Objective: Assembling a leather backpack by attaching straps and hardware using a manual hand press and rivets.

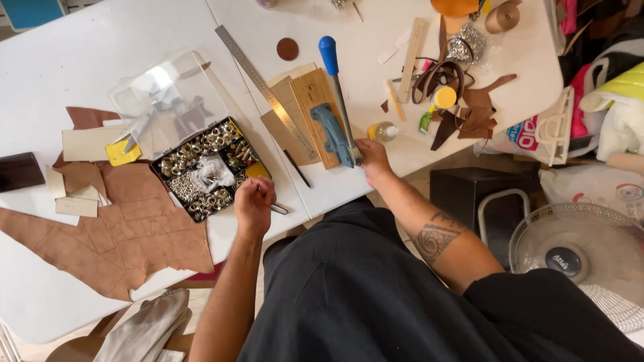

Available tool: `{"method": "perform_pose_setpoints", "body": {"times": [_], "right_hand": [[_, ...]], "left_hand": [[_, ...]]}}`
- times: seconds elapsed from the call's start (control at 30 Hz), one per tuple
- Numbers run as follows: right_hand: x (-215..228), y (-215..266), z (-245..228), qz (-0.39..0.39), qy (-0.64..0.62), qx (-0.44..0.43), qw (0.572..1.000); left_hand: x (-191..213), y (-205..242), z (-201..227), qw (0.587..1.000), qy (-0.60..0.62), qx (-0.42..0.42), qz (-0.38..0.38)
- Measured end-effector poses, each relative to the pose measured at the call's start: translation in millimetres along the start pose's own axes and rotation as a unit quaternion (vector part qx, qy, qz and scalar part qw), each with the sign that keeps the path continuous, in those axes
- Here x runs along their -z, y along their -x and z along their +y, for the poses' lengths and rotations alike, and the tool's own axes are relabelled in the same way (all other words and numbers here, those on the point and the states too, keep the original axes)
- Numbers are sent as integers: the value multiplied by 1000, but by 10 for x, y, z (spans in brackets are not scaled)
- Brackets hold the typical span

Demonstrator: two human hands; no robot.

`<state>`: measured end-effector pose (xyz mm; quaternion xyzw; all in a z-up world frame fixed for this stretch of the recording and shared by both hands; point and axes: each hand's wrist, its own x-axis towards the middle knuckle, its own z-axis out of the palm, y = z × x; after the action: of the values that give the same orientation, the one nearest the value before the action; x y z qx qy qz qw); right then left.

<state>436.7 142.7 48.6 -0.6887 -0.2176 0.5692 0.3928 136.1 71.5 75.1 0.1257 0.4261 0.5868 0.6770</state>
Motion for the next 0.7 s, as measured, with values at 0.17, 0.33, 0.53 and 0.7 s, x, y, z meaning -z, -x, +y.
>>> {"method": "perform_pose_setpoints", "body": {"times": [0.17, 0.33, 0.53, 0.7], "right_hand": [[163, -477, 742, 53, -25, -42, 997], [77, -311, 491, -20, -24, -156, 987], [76, -260, 529, -50, -120, -234, 963], [55, 125, 208, -74, -217, -214, 950]], "left_hand": [[110, 150, -52, 997, -68, -4, -34], [268, 495, -17, 984, -177, 20, -10], [370, 722, 91, 966, -249, 25, 58], [488, 799, 171, 953, -286, 33, 97]]}}
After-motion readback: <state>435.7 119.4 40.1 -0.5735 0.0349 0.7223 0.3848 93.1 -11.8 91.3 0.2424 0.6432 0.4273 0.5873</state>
